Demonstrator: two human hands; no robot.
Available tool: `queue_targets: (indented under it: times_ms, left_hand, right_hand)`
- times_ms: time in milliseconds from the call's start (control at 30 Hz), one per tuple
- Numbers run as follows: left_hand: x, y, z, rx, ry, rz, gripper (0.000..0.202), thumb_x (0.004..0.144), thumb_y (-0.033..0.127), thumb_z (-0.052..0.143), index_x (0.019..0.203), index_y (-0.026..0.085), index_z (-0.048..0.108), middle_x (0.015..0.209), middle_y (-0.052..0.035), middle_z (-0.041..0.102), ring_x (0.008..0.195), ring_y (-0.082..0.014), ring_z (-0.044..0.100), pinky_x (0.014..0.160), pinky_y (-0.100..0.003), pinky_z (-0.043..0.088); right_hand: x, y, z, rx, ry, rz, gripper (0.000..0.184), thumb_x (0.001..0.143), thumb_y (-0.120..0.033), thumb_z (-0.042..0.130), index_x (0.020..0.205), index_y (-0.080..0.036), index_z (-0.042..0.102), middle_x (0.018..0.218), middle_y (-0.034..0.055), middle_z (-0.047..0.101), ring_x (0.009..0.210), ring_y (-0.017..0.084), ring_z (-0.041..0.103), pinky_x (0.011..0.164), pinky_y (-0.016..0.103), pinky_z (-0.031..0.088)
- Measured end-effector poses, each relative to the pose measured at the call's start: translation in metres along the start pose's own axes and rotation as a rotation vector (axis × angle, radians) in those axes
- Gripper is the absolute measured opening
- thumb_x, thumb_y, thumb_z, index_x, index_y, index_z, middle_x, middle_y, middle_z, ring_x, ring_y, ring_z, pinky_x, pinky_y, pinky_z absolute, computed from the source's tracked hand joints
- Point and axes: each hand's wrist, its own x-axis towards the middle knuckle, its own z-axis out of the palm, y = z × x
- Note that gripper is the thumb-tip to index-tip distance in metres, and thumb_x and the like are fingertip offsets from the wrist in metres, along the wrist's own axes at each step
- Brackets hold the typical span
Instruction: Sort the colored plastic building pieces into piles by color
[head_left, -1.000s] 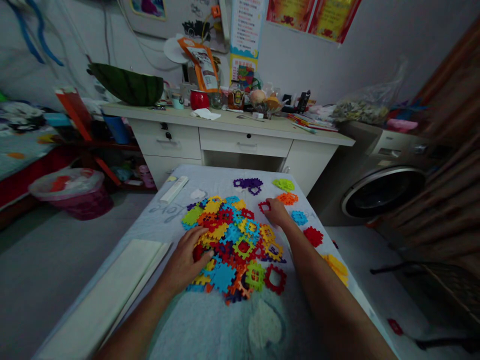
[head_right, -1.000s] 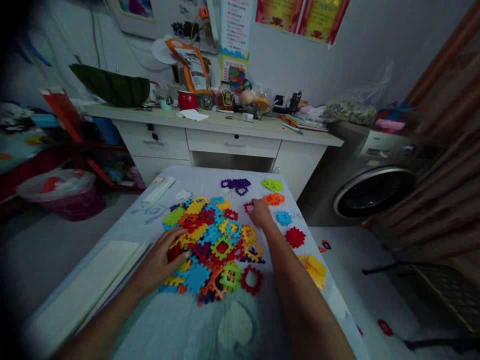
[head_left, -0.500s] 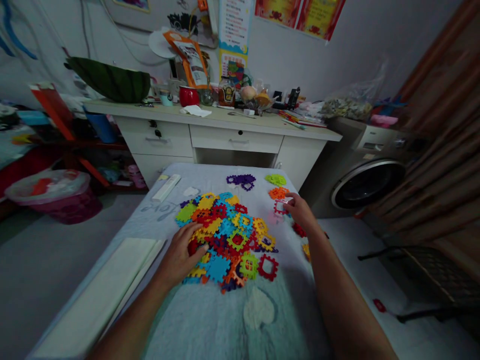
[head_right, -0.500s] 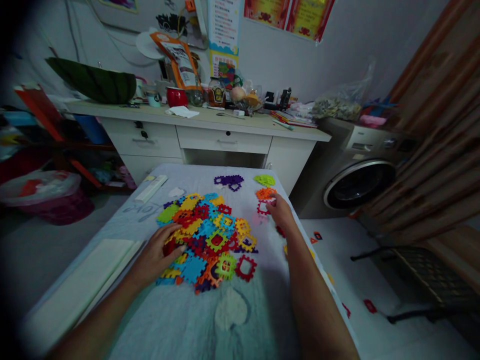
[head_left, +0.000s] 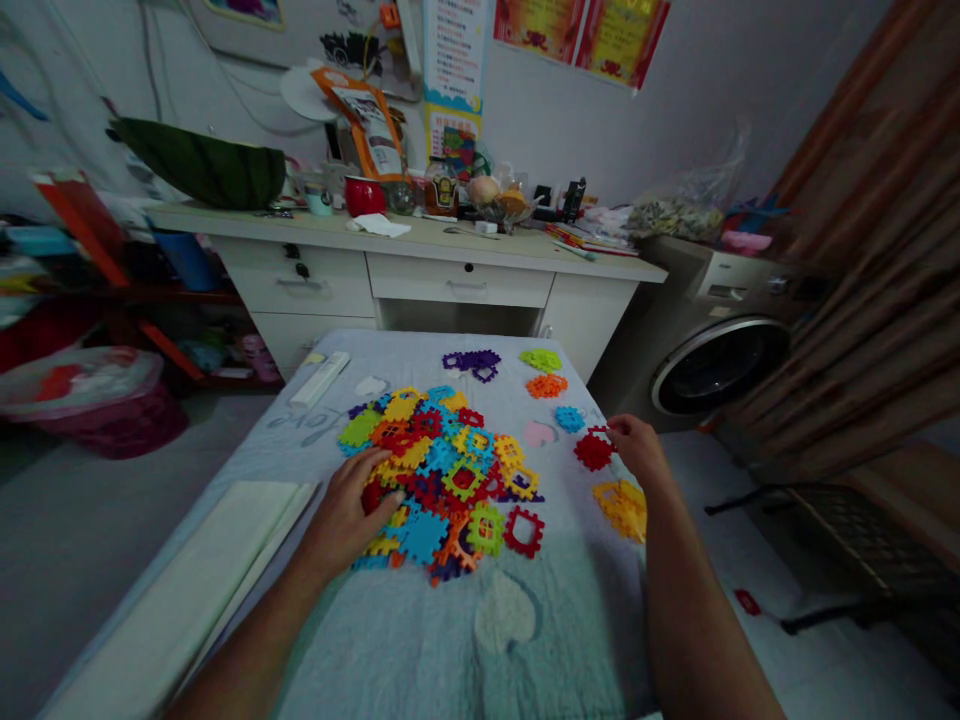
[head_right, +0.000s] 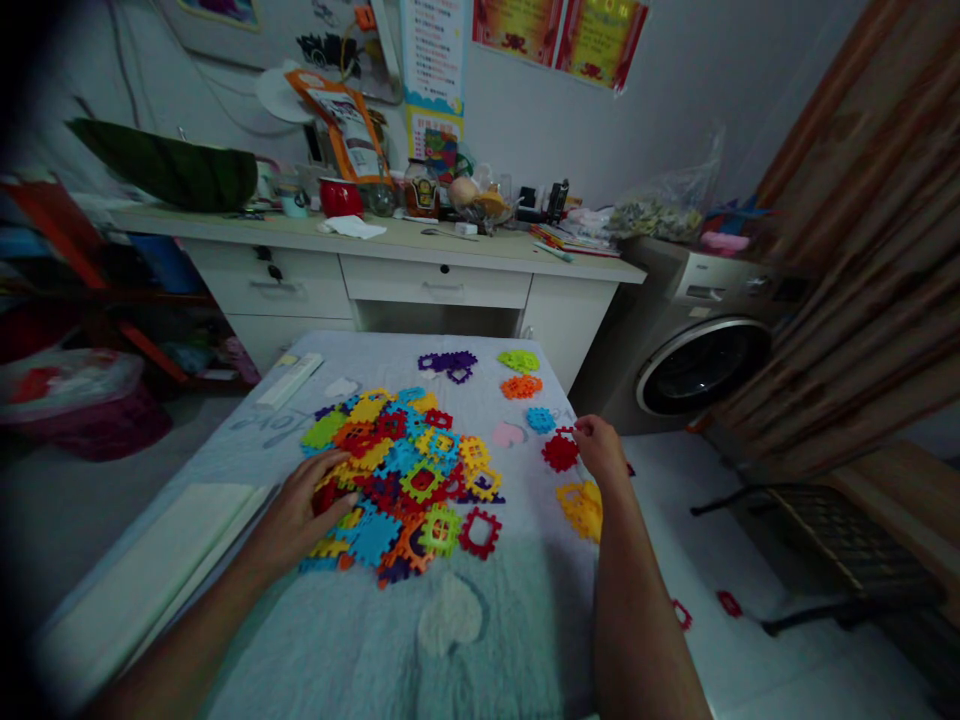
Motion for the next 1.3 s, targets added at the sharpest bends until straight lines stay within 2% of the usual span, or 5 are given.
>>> queue_targets:
  times_ms: [233,433,767,1000,1300]
  left_hand:
    - [-0.002,0.005,-0.003,0.031,0.017,0.005,0.053,0.085,0.052,0.058,0.129,0.023,0.054,0.135,-0.0104,0.055,0.127,-0.0293,0.052,0.110,-0.049,0.041]
    - [-0.005,0.007,-0.006,0.060,-0.012,0.008,0.059,0.083,0.056,0.059,0.131,0.024,0.053,0.139,-0.0109,0.053,0.131,-0.0312,0.049,0.111,-0.052,0.039]
    - [-0.012,0.002,-0.018,0.069,-0.238,0.053,0.114,0.055,0.068,0.080,0.152,0.030,0.033,0.159,-0.0148,0.026,0.144,-0.0414,0.031,0.113,-0.058,0.034]
    - [-0.015,0.001,-0.020,0.119,-0.296,0.105,0.121,0.052,0.070,0.080,0.154,0.030,0.028,0.162,-0.0153,0.018,0.145,-0.0428,0.028,0.113,-0.057,0.034]
    - [-0.012,0.008,-0.013,0.136,-0.215,0.094,0.098,0.062,0.064,0.077,0.147,0.031,0.041,0.156,-0.0134,0.031,0.141,-0.0405,0.034,0.112,-0.057,0.035]
  right_hand:
    - [-0.005,-0.001,0.003,-0.200,0.074,-0.029,0.028,0.077,-0.023,0.056,0.099,-0.015,0.071,0.098,0.0115,0.070,0.086,0.022,0.064,0.078,0.032,0.047]
    - [-0.018,-0.035,0.012,-0.103,0.146,-0.128,0.029,0.081,-0.025,0.054,0.103,-0.015,0.070,0.103,0.0113,0.068,0.083,0.020,0.063,0.083,0.034,0.049]
    - [-0.061,-0.092,0.070,-0.004,-0.290,-0.633,0.039,0.084,-0.022,0.059,0.122,-0.018,0.063,0.127,0.0128,0.064,0.118,0.027,0.056,0.105,0.046,0.039]
    - [-0.064,-0.095,0.079,-0.075,-0.400,-0.555,0.055,0.081,-0.023,0.067,0.133,-0.013,0.057,0.126,0.0171,0.063,0.119,0.030,0.054,0.106,0.048,0.039]
    - [-0.061,-0.088,0.083,0.149,-0.307,-0.437,0.053,0.072,-0.021,0.072,0.124,-0.017,0.061,0.115,0.0109,0.064,0.097,0.023,0.060,0.090,0.039,0.049]
